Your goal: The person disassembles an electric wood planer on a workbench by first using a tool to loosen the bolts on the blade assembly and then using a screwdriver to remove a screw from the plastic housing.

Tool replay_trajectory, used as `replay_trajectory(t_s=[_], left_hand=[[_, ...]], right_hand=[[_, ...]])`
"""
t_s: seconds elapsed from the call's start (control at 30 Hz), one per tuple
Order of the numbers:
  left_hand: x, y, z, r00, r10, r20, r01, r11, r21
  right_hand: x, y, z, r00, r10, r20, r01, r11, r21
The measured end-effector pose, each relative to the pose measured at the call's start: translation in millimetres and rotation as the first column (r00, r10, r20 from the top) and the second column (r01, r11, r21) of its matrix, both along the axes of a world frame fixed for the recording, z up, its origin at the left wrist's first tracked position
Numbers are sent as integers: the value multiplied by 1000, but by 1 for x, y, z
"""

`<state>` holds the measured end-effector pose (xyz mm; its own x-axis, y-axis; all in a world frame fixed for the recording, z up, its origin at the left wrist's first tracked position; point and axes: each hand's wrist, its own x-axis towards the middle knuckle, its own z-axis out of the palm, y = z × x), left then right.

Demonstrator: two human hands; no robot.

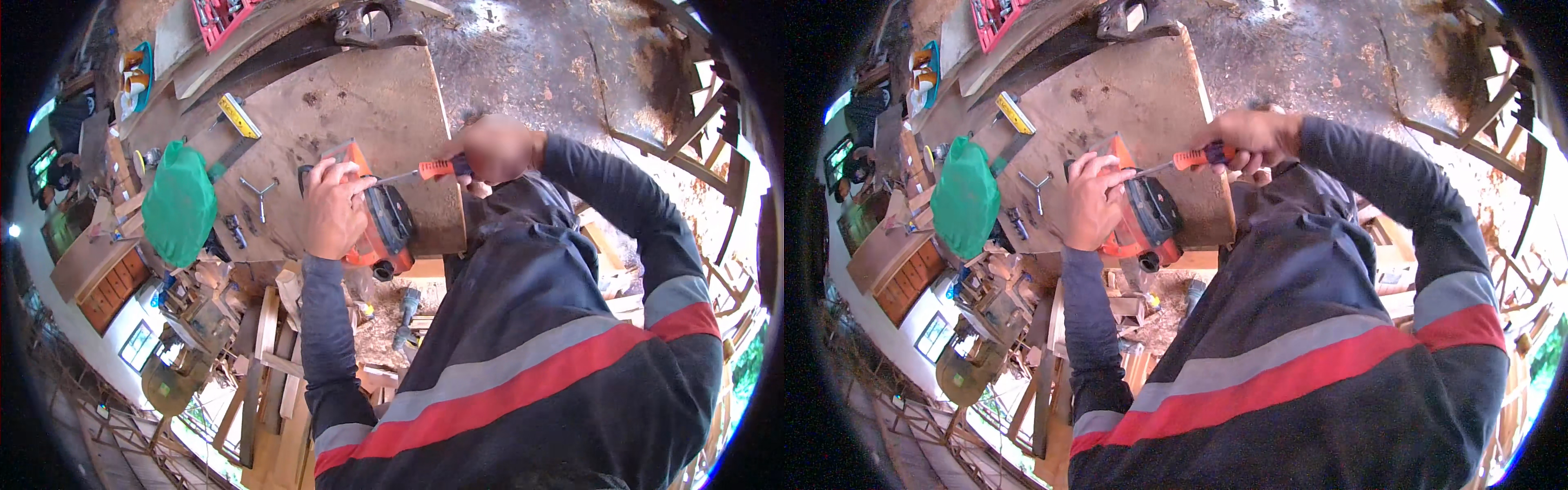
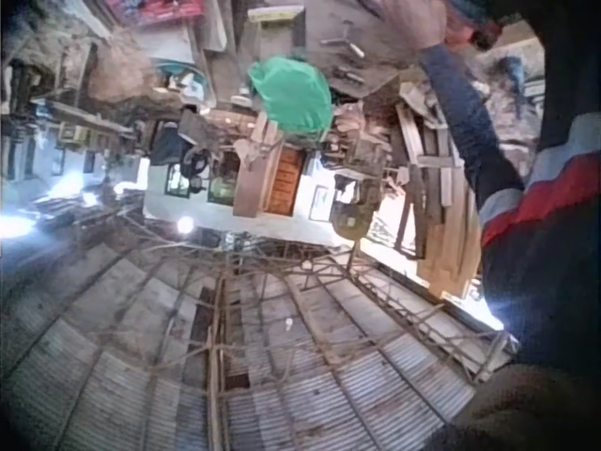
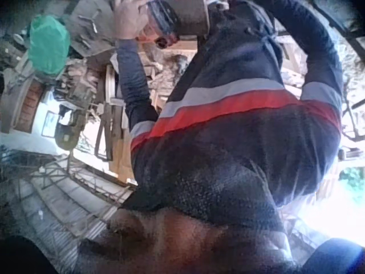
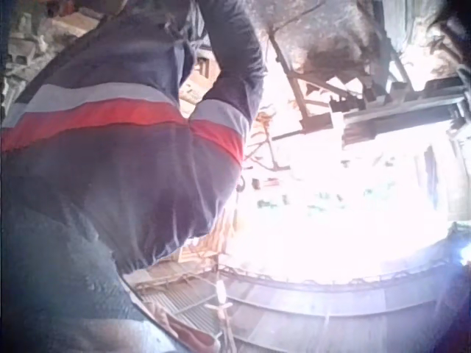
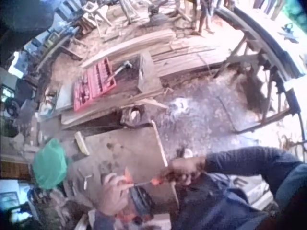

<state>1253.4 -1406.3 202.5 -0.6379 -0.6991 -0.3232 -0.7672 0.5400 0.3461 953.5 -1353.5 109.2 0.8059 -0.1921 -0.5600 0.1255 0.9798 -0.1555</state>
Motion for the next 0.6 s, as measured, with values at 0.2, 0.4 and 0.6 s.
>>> replay_trajectory(t_s=[0.2, 0.4, 0.6], left_hand=[[-14, 0, 7, 987, 126, -96, -123, 992, 42], [-3, -1, 10, 997, 6, -73, -4, 1000, 18], [1, -2, 4, 988, 100, -117, -96, 994, 46]], right_hand=[[-8, -27, -19, 953, 256, 162, -262, 965, 21], [-2, -5, 11, 810, -514, -284, -557, -522, -646], [14, 9, -18, 717, -679, -160, -172, 51, -984]])
